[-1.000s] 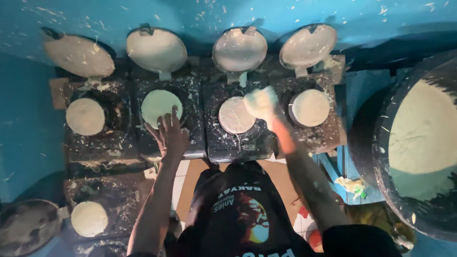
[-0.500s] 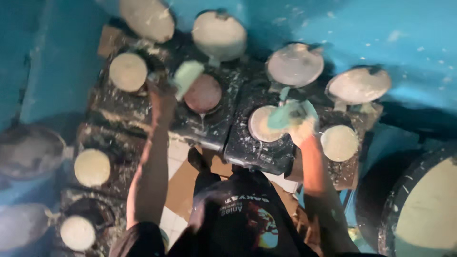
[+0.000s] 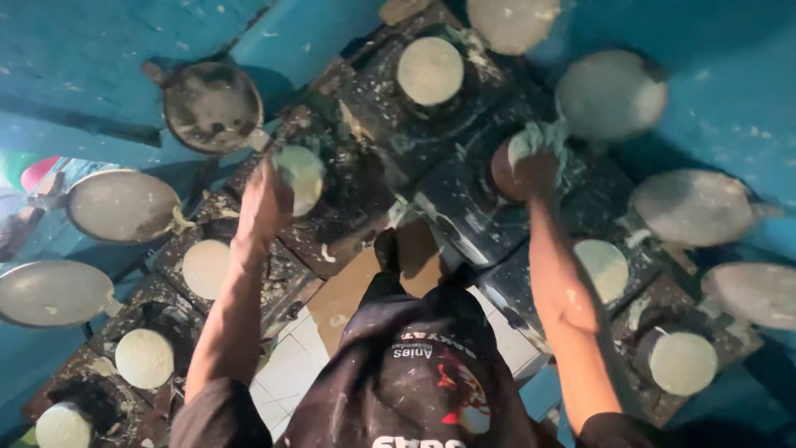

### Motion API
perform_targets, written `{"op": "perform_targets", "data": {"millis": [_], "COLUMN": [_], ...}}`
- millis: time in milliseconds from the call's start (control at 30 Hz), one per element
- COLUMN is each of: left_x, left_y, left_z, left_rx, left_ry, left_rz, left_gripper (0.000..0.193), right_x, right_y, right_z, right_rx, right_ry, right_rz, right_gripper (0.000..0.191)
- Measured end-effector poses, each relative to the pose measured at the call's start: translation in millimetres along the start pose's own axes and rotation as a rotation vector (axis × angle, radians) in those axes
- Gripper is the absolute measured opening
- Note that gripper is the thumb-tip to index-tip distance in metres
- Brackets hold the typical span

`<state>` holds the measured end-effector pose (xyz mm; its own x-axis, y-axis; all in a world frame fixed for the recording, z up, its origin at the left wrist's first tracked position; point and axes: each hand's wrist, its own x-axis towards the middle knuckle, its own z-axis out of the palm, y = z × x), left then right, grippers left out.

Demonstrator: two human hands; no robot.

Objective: The person scoops batter by hand from a large basin and spreads it onto a row of small round griddle presses, then lifts the cooked flatbreads off the presses and stacks them on a round woven bamboo tray. They work across multiple presses in turn, adding batter and transferring finished flatbreads to the tray.

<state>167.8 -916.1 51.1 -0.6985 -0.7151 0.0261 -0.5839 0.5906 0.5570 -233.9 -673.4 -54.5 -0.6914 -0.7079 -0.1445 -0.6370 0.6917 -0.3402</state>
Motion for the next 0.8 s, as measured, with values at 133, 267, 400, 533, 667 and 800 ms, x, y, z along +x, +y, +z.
{"op": "perform_targets", "data": {"millis": [133, 267, 400, 533, 667, 800], "left_x": [-37, -53, -56, -55, -62, -63], "left_y": [-42, -69, -80, -77, -76, -75], "left_z": [16, 27, 28, 24, 28, 37], "left_rx": [-0.119, -0.162, -0.063, -0.129, -0.243, -0.194], "left_ry": [0.074, 0.108, -0.046, -0.164, -0.076, 0.052], "left_rz": [-0.093, -0.096, -0.056, 0.007, 0.043, 0.221], "left_gripper": [0.051, 0.056, 0.069, 0.079, 0.074, 0.073], "right_x": [-45, -43, -25, -40, -34, -11], "right_y": [-40, -37, -26, -7, 12, -6], "right_z": [41, 45, 50, 55, 36, 28], "right_rx": [-0.192, -0.248, -0.233, -0.727, -0.788, -0.696], "right_ry": [0.282, 0.253, 0.111, 0.291, -0.089, -0.168], "right_rz": [-0.163, -0.058, 0.230, -0.225, 0.054, 0.017], "right_gripper": [0.051, 0.054, 0.057, 0.061, 0.047, 0.031]}}
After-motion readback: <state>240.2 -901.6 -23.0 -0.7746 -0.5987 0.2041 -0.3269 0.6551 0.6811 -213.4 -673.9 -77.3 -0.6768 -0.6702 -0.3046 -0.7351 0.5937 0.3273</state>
